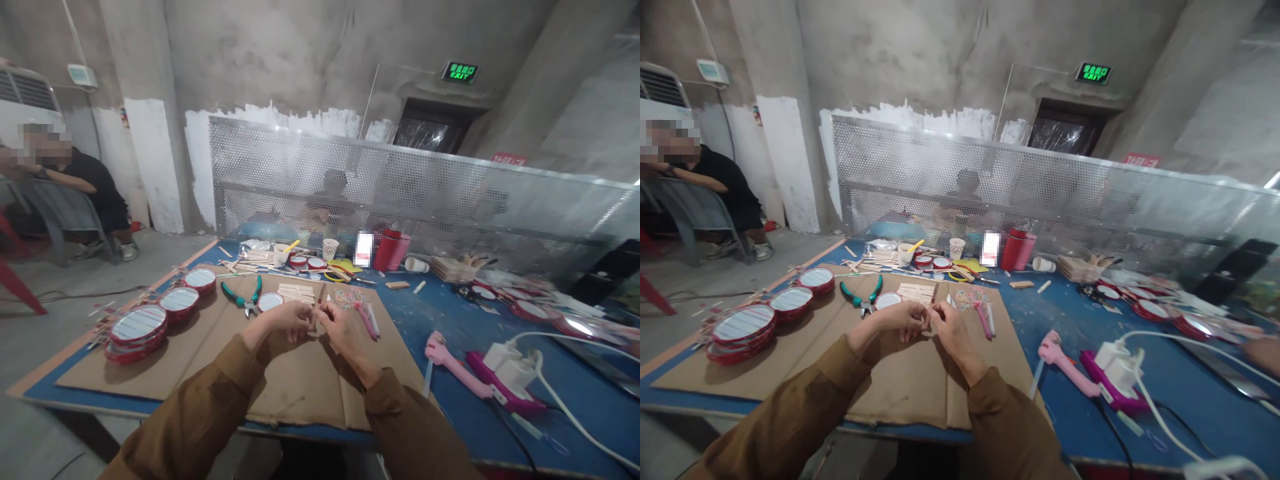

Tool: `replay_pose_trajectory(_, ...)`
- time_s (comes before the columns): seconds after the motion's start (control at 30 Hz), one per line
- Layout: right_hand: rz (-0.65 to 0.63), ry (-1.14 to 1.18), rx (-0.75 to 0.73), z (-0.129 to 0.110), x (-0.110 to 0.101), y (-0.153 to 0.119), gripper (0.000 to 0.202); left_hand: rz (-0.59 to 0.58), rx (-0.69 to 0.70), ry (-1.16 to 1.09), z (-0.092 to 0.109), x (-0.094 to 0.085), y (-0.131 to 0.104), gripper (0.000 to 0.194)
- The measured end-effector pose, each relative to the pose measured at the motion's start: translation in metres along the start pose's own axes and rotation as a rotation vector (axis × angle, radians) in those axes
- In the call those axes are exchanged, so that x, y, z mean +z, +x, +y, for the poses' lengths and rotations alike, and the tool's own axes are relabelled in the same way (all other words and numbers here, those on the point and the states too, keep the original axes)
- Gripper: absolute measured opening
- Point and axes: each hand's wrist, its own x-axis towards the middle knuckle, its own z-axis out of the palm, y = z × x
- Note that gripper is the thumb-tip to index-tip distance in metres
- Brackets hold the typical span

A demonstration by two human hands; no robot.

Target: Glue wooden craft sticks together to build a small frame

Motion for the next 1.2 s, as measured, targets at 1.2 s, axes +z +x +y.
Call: replay_pose_trajectory(1.2,-0.073,-1.047,-0.021,0.015,-0.009,0.006,0.040,-0.010,-0.006,0.052,0.010,0.001,-0.006,0.008)
